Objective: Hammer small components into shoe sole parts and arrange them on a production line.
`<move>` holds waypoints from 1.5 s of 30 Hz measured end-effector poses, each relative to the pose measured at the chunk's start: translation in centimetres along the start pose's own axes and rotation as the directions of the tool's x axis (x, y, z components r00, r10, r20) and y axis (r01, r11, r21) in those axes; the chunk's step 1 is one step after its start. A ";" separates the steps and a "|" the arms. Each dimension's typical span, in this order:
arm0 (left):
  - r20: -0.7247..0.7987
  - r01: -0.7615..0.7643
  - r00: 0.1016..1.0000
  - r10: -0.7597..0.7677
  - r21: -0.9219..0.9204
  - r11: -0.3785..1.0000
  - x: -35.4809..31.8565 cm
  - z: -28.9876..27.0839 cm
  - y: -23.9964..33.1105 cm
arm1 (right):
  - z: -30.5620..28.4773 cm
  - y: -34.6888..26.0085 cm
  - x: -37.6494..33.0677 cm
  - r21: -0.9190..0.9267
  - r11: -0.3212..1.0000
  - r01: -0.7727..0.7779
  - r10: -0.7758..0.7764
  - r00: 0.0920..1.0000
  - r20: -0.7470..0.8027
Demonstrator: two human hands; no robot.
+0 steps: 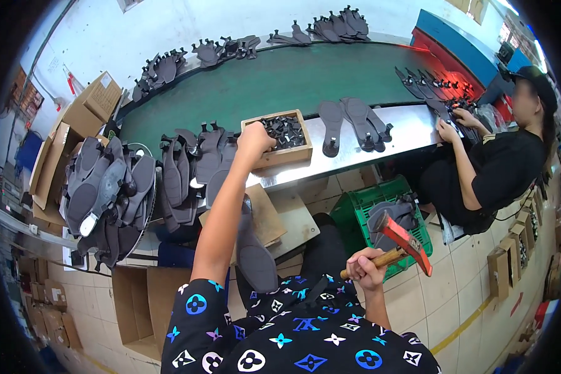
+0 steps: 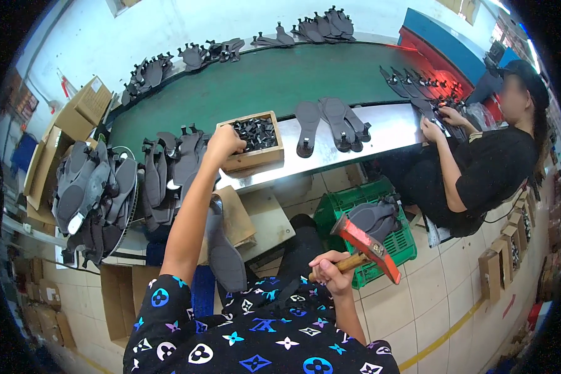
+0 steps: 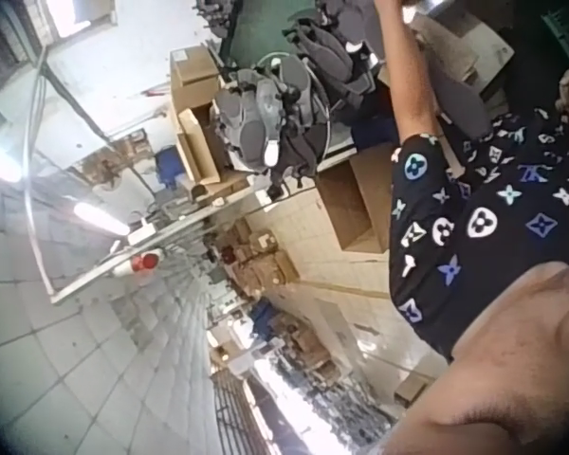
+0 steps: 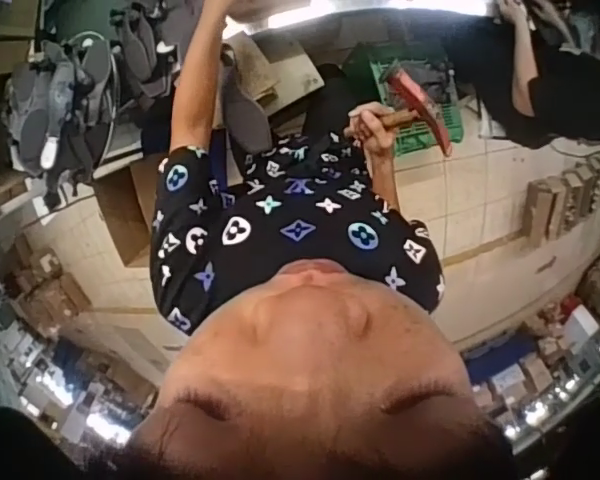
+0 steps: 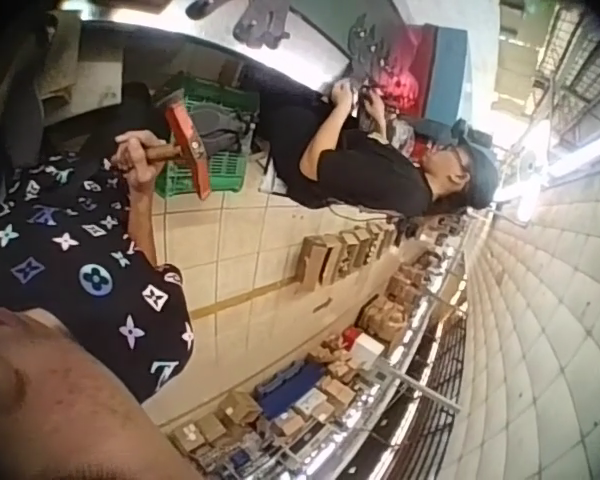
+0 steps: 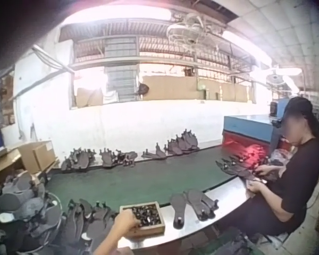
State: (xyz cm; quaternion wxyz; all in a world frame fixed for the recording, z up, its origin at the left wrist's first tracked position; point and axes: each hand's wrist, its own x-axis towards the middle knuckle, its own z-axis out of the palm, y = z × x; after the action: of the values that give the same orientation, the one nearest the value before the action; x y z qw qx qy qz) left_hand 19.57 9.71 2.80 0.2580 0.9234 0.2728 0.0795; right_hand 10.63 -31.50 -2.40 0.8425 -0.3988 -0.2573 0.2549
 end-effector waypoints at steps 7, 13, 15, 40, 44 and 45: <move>-0.025 -0.071 0.996 0.080 0.254 0.965 0.1 1.1 2.4 | 0.2 1.1 1.4 0.043 0.999 -0.001 0.003 0.999 -0.038; -0.035 -0.094 0.995 0.096 0.060 0.994 0.2 -1.0 -1.8 | 1.3 1.5 1.7 -0.034 0.998 -0.059 0.059 0.998 0.007; -0.113 -0.171 0.982 0.148 -0.231 0.958 -2.2 -2.4 -1.0 | 1.3 0.9 1.9 -0.076 0.995 -0.064 0.064 0.998 0.006; -0.486 -0.158 0.873 -0.048 -0.373 0.914 -26.6 -3.0 -0.1 | 13.4 -1.9 9.5 -0.157 0.988 -0.005 0.040 0.975 0.219; -0.579 -0.094 0.801 0.154 0.133 0.987 -21.7 -0.3 -8.8 | 13.0 0.3 11.6 -0.429 0.903 -0.027 0.117 0.976 0.183; -0.489 -0.044 0.867 0.094 0.112 0.993 -20.1 0.0 -10.8 | 13.0 1.0 11.8 -0.422 0.906 -0.042 0.124 0.978 0.169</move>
State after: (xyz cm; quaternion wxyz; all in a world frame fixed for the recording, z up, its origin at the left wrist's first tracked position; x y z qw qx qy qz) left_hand -2.32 6.54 -2.94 0.1317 0.8932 0.2998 0.3081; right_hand 10.84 -16.41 6.68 0.6977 -0.5534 -0.3682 0.2673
